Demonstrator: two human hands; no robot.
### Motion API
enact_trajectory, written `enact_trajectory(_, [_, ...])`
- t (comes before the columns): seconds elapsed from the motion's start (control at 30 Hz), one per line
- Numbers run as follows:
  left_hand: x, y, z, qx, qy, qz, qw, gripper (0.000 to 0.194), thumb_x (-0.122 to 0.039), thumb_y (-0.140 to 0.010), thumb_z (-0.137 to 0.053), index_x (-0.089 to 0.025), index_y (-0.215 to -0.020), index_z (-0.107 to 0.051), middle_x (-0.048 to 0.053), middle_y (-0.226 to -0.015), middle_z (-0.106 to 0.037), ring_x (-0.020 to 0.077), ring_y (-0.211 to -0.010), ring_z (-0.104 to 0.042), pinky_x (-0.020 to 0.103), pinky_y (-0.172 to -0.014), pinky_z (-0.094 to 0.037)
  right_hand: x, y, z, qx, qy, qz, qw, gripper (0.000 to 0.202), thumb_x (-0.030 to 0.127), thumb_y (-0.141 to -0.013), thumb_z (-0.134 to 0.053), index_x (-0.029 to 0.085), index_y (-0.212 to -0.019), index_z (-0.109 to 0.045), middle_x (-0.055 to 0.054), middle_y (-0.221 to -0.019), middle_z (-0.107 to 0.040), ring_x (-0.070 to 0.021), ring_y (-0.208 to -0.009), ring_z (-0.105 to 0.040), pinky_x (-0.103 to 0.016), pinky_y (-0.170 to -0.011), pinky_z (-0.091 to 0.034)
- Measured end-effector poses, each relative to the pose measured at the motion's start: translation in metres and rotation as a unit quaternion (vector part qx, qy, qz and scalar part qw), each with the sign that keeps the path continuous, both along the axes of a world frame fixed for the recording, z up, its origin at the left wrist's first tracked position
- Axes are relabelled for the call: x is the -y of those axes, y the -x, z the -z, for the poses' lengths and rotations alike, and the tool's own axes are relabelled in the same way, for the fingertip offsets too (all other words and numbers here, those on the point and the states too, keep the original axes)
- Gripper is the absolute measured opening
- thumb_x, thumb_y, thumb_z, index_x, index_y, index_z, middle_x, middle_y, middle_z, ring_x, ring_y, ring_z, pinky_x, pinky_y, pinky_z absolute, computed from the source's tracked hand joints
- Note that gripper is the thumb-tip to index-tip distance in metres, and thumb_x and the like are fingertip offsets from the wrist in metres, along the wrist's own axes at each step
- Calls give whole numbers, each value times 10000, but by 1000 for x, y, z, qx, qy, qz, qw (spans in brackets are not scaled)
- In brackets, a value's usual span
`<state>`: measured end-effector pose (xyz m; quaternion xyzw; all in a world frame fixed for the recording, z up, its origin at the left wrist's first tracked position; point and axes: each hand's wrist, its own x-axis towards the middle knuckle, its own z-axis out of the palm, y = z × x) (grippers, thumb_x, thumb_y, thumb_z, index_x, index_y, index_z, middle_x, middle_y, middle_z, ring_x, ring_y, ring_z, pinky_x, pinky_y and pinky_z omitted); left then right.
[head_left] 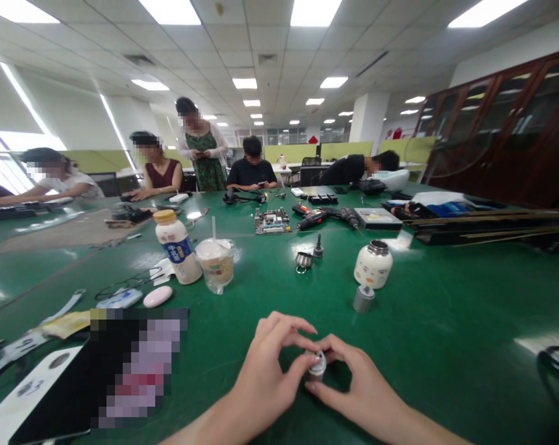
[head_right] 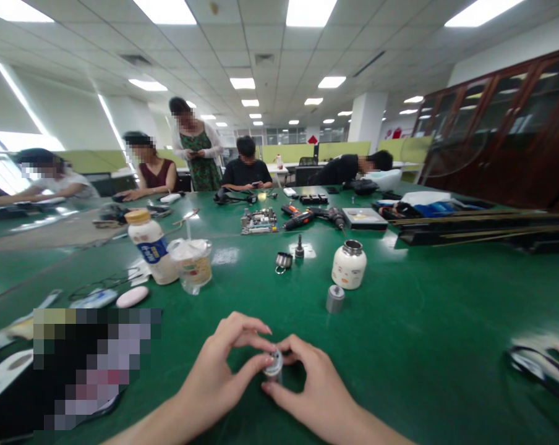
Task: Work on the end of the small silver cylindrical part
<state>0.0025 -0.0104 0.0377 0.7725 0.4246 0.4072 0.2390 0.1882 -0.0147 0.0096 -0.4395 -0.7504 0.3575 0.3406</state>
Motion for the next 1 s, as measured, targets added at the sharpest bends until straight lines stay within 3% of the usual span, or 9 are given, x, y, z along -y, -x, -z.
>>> enact_trajectory(0.13, [5,4,-8,18,2,68,998,476,-62,-794,-534,-285,-1213,-569,36,-1164,-668,250,-1143,-526,405,-984,-391,-1,0,2,2,-7,5,1000,250,187,-739,-742,208,-958,-623,-7,-919,-711,-202,-856,-669,-290,-791,-504])
enact_trajectory(0.2, [8,5,-11,24,-10,70,997,558,-59,-760,-500,-273,-1273,-540,56,-1225,-612,264,-1190,-476,426,-1005,-379,-1,0,3,-1,-10,5,1000,262,191,-738,-749,210,-969,-628,-10,-942,-709,-204,-868,-665,-296,-804,-503])
enact_trajectory(0.37, [5,2,-8,-29,-36,-17,999,388,-134,-807,-641,-269,-1162,-563,18,-1010,-702,260,-1022,-538,418,-892,-400,-1,0,3,-24,-2,-12,1000,246,158,-744,-734,215,-955,-622,6,-921,-706,-189,-857,-672,-276,-788,-507])
enact_trajectory(0.5, [1,-2,-2,-45,-46,-14,998,429,-141,-779,-751,-285,-1128,-548,-50,-851,-754,242,-958,-572,387,-858,-376,0,1,0,-33,1,-17,999,222,146,-753,-717,217,-936,-616,13,-912,-707,-183,-855,-678,-267,-789,-504])
enact_trajectory(0.67, [1,-3,-1,-10,-34,-20,999,418,-99,-782,-750,-283,-1092,-536,-72,-843,-755,209,-941,-625,348,-850,-386,-1,1,0,-11,1,-8,1000,224,160,-745,-729,217,-933,-622,14,-901,-706,-190,-859,-672,-275,-792,-496])
enact_trajectory(0.83, [-11,6,-6,37,-47,-45,997,347,-172,-807,-752,-268,-1054,-527,-71,-815,-762,206,-930,-658,348,-878,-390,-2,0,3,7,3,3,1000,258,189,-739,-745,221,-965,-624,10,-914,-705,-196,-862,-664,-286,-798,-495])
enact_trajectory(1.0, [-32,20,11,-48,-110,-60,991,311,-173,-805,-751,-256,-1039,-563,-62,-818,-768,204,-894,-640,336,-839,-381,-1,-1,1,8,7,3,1000,272,188,-737,-743,221,-985,-634,2,-947,-707,-197,-873,-661,-291,-811,-498])
